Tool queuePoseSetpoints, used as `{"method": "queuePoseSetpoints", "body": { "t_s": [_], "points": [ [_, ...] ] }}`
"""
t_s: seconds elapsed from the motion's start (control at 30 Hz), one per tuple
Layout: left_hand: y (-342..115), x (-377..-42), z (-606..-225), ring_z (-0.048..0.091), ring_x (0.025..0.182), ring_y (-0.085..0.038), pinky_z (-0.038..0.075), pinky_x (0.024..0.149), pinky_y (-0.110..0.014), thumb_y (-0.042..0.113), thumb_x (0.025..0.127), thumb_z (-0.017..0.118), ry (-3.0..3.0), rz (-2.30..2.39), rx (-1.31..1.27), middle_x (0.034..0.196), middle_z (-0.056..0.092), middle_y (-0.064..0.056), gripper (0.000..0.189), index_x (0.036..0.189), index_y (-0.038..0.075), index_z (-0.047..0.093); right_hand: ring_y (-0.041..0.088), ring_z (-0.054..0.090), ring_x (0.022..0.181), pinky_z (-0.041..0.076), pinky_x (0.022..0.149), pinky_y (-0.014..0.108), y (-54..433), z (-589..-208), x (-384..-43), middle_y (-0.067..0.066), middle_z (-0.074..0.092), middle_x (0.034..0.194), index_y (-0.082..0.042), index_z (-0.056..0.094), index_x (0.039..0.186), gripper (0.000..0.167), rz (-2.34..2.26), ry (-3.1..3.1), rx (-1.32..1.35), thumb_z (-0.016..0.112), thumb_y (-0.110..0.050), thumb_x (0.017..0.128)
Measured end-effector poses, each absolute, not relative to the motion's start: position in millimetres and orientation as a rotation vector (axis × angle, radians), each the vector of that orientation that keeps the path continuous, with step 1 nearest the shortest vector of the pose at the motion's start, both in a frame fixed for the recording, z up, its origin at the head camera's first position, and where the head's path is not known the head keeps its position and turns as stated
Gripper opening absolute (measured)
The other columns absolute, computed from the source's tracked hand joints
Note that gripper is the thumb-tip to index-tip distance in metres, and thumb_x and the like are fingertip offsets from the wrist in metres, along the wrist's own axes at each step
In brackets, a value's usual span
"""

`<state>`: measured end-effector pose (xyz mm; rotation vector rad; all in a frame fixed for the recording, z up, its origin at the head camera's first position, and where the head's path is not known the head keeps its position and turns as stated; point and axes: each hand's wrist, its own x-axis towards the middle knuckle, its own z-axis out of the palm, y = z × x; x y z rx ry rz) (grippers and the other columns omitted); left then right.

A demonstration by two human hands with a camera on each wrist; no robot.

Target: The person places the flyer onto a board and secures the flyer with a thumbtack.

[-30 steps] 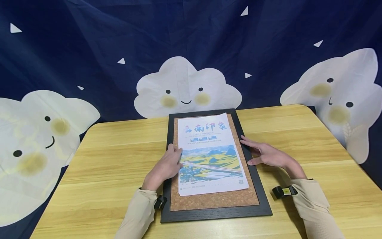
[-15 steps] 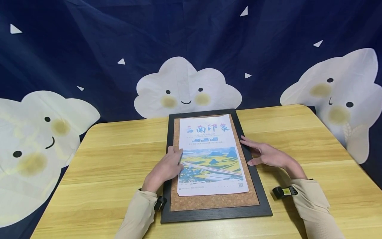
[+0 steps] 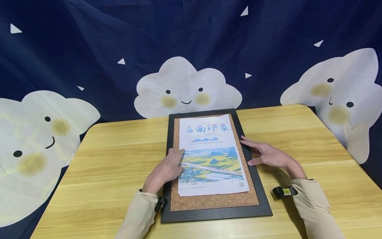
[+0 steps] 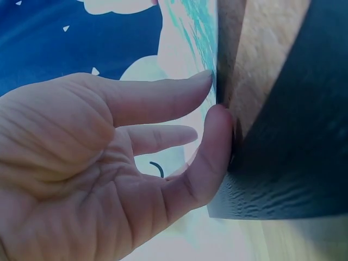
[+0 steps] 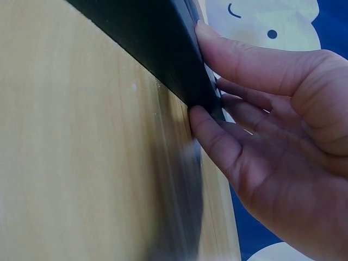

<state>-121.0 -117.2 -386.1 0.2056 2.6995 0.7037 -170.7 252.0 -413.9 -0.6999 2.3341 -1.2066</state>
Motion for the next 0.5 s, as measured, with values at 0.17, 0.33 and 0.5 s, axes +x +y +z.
{"method": "queuePoseSetpoints", "body": {
  "t_s": [0.17,0.33,0.5],
  "points": [
    [-117.2,-120.3,-384.9,0.053,0.102,-0.031,0.049,0.076,-0.040,0.000,0.098,0.065,2.704,0.710,0.218,0.135,0.040,-0.027,0.064,0.157,-0.002,0.040,0.053,0.011,0.152,0.023,0.115,0.067,252.0,-414.1,-170.8,0.028,0.011,0.169,0.006,0.031,0.159,0.089,-1.203,2.339,-0.704,0.080,-0.015,0.089],
    [-116.8,-120.3,-384.8,0.054,0.094,-0.030,0.048,0.069,-0.037,-0.001,0.098,0.066,2.718,0.703,0.221,0.132,0.040,-0.027,0.061,0.154,-0.002,0.044,0.053,0.011,0.152,0.023,0.116,0.067,252.0,-414.4,-170.7,0.028,0.011,0.169,0.006,0.031,0.159,0.089,-1.209,2.333,-0.701,0.081,-0.015,0.088],
    [-116.9,-120.3,-386.4,0.048,0.108,-0.034,0.047,0.081,-0.042,0.003,0.095,0.073,2.811,0.639,0.246,0.139,0.037,-0.026,0.062,0.152,-0.003,0.048,0.053,0.010,0.152,0.023,0.115,0.067,251.9,-414.4,-170.5,0.028,0.010,0.169,0.006,0.030,0.159,0.089,-1.214,2.325,-0.698,0.080,-0.014,0.089]
  ]
}}
